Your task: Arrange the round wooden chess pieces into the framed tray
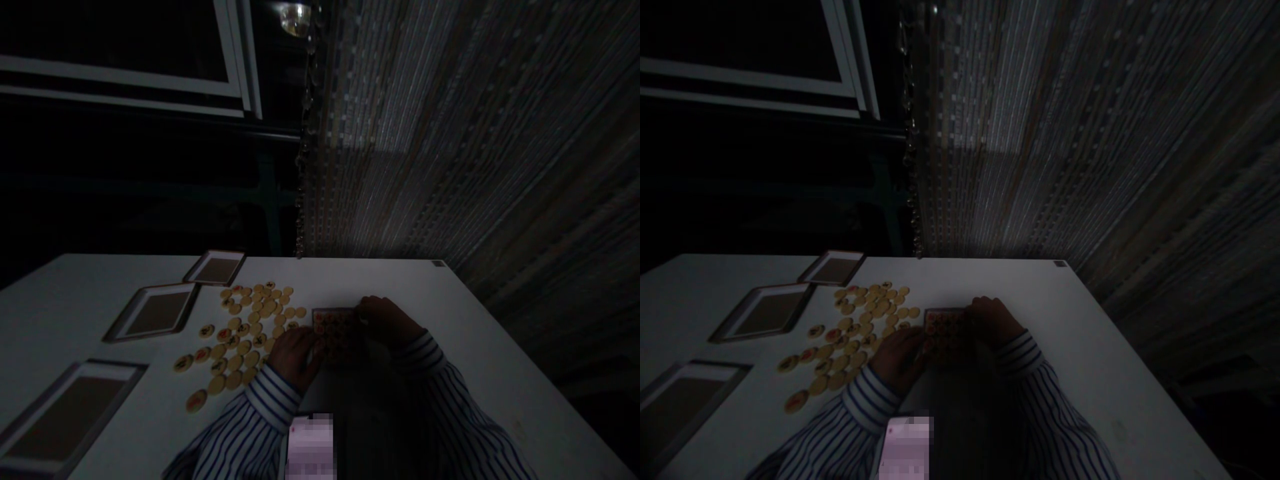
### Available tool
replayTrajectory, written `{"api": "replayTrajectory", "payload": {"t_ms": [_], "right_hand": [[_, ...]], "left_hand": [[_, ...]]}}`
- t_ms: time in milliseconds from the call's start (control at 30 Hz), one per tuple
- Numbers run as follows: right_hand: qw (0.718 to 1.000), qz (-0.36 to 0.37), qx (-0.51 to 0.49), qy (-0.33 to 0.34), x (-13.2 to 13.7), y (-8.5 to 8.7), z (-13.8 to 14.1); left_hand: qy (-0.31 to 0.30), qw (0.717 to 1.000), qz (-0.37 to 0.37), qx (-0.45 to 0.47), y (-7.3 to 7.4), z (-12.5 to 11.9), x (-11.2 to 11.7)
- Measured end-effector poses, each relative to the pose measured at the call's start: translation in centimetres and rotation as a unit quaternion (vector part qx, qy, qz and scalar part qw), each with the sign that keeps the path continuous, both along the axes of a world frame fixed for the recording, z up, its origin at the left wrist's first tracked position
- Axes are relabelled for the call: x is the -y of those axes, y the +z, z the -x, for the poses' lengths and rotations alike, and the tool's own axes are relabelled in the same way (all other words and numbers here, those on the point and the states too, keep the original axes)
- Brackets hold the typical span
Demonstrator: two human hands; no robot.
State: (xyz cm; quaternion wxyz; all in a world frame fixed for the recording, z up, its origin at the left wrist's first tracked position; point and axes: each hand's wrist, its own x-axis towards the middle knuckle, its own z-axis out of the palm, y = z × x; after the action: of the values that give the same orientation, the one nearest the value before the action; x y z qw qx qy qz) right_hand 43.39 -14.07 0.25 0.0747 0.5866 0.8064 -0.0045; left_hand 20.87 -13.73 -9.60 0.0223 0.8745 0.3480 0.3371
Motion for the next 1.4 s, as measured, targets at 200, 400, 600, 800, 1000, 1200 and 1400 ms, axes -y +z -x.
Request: {"api": "replayTrajectory", "payload": {"t_ms": [200, 400, 600, 800, 1000, 1200, 1400], "right_hand": [[1.000, 0.015, 0.024, -0.001, 0.38, 0.57, 0.73], [0.999, 0.013, 0.038, -0.002, 0.24, 0.23, 0.73], [0.999, 0.012, 0.041, -0.003, 0.19, 0.04, 0.75], [0.999, 0.015, 0.046, -0.009, 0.25, 0.05, 0.84], [0.999, 0.001, 0.054, 0.001, 0.17, -0.31, 0.70], [0.999, -0.004, 0.051, 0.000, 0.20, -0.20, 0.72], [0.999, 0.003, 0.050, 0.000, 0.18, -0.28, 0.66]], "left_hand": [[-0.005, 1.000, 0.012, 0.000, 0.01, 0.01, -0.01], [0.002, 1.000, -0.005, 0.004, 0.18, -0.03, 0.14], [-0.003, 1.000, 0.006, 0.004, 0.38, -0.10, 0.14], [-0.005, 1.000, 0.003, -0.006, -0.17, 0.06, -0.08], [0.003, 1.000, 0.004, 0.006, -0.02, -0.02, 0.12], [-0.006, 1.000, 0.005, 0.000, 0.25, -0.03, 0.10], [-0.006, 1.000, 0.005, 0.003, 0.32, -0.04, 0.09]]}}
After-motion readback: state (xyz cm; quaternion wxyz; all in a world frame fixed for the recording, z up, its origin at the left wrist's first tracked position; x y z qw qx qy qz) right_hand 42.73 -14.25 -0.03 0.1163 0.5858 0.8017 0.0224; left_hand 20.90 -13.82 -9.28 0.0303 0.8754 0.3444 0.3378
